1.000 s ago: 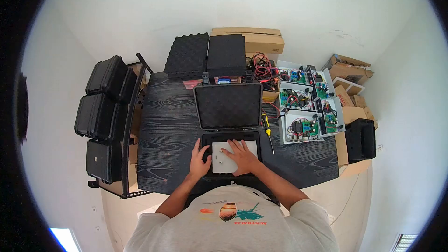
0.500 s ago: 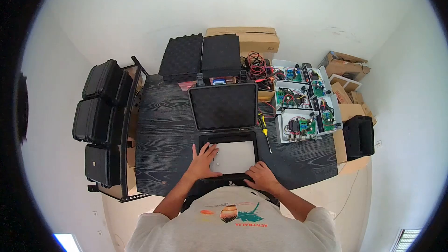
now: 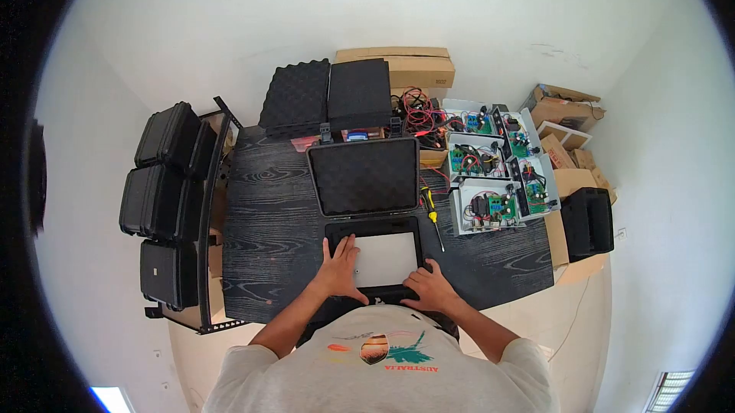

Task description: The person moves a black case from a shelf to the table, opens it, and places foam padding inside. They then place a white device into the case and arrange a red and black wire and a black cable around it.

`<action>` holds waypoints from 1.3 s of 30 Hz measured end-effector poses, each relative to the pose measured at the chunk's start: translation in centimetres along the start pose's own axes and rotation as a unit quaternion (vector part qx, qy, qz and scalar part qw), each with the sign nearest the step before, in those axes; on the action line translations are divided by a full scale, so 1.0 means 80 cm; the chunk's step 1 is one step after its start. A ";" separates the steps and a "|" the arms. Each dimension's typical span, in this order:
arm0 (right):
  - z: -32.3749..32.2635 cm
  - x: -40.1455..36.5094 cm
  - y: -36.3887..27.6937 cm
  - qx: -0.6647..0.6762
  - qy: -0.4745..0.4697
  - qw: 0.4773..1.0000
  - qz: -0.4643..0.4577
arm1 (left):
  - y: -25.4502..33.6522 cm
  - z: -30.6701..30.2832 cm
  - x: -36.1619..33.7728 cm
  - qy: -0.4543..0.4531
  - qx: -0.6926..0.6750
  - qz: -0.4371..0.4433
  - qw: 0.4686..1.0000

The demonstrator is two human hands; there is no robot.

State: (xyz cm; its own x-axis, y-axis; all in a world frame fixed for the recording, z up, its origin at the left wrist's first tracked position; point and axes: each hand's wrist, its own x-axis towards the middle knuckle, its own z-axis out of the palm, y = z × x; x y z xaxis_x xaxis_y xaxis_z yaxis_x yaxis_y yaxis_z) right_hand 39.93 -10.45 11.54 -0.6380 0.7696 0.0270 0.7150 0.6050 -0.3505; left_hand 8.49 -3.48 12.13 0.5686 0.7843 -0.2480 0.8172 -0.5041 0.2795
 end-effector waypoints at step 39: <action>0.036 0.155 0.063 -0.018 0.136 0.986 0.098 | -0.029 0.011 0.019 0.188 -0.069 -0.059 0.978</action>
State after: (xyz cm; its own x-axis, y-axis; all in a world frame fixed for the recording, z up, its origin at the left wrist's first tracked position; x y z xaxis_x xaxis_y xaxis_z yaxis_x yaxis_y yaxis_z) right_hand 34.82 1.54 7.42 -0.3893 0.8960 0.2136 0.8303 0.4418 -0.3398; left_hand 7.55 -1.42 10.27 0.3752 0.9246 0.0660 0.8392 -0.3691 0.3993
